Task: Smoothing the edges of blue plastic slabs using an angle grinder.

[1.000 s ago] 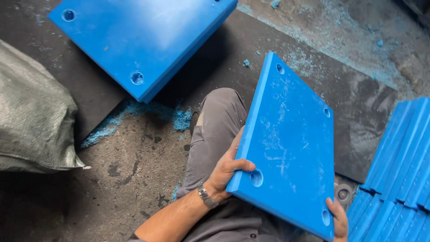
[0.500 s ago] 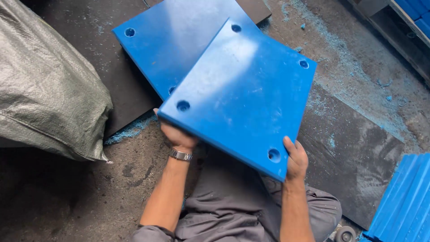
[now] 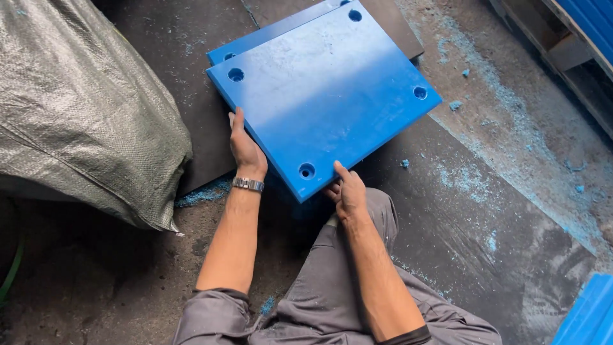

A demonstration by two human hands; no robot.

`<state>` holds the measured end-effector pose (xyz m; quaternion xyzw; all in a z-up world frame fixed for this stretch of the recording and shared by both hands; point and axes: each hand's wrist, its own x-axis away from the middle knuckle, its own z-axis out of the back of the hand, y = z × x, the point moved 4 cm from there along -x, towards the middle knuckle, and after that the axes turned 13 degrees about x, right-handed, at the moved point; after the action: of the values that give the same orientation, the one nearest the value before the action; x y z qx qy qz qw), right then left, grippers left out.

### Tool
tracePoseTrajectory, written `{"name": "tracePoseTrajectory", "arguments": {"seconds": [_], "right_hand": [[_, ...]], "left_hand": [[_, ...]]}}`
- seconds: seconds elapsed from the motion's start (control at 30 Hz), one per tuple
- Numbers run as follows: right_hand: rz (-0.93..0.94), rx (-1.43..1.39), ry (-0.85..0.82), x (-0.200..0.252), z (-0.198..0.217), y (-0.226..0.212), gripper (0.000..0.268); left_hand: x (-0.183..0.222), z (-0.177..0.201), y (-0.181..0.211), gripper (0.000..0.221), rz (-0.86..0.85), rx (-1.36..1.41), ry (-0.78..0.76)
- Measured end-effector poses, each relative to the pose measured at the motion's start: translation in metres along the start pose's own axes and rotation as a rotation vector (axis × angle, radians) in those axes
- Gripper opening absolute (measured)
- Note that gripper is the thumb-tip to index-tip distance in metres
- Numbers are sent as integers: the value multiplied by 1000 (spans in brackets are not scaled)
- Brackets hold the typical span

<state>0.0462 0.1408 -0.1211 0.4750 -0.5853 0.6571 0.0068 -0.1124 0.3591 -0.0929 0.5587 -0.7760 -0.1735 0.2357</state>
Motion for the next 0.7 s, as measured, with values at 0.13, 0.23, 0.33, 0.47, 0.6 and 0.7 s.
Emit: {"name": "tracePoseTrajectory", "arguments": {"seconds": [0.13, 0.23, 0.33, 0.47, 0.6, 0.7], "right_hand": [[-104, 73, -51, -45, 4, 23, 73], [-41, 163, 66, -53, -2, -14, 72], [108, 418, 105, -109, 16, -16, 73], [39, 548, 94, -105, -4, -45, 71], [73, 754, 159, -104, -19, -59, 80], [47, 822, 152, -110, -23, -63, 84]], "left_hand": [[-12, 14, 1, 95, 80, -532, 175], [-31, 37, -16, 98, -29, -859, 168], [-42, 40, -19, 96, -129, -955, 135], [-63, 38, -18, 93, -131, -957, 132], [-80, 46, -19, 91, -188, -1001, 131], [-85, 46, -19, 90, -219, -1046, 146]]}}
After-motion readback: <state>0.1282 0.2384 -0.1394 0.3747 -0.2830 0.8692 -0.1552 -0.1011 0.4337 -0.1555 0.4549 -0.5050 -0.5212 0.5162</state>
